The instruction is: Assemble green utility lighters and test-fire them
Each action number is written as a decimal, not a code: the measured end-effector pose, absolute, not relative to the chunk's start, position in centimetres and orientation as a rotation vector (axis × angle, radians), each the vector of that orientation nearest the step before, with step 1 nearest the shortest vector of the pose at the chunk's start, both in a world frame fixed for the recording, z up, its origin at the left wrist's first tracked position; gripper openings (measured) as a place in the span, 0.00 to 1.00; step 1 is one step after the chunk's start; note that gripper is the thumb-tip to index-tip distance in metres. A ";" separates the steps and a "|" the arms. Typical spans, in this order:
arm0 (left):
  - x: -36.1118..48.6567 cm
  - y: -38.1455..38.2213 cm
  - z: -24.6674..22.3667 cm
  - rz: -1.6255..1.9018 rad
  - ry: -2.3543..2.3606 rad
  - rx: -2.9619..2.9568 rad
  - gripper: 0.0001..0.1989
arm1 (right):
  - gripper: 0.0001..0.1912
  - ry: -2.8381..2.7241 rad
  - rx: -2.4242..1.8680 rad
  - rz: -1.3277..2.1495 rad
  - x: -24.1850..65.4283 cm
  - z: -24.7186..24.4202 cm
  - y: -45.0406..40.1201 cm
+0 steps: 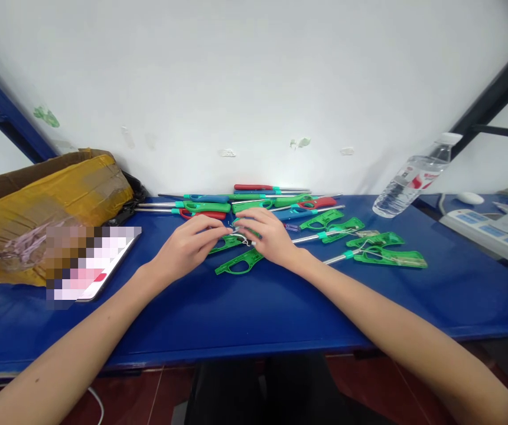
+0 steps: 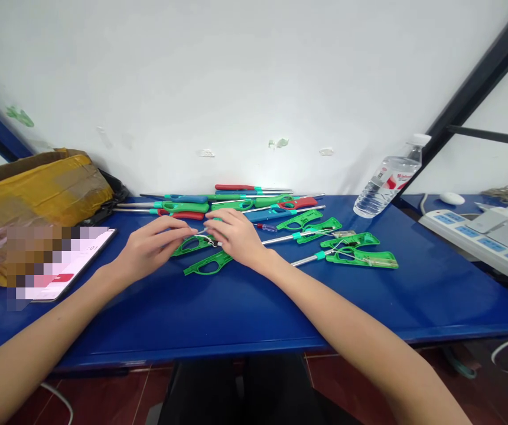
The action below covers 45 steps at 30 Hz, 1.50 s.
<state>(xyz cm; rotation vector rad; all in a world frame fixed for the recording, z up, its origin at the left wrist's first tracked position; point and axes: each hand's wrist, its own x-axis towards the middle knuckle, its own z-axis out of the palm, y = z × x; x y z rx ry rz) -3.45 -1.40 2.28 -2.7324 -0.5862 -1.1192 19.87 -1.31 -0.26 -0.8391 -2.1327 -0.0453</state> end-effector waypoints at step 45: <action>-2.6 -1.6 0.4 -0.590 -0.767 -3.070 0.16 | 0.19 -2.407 -1.143 0.261 23.4 0.6 -5.7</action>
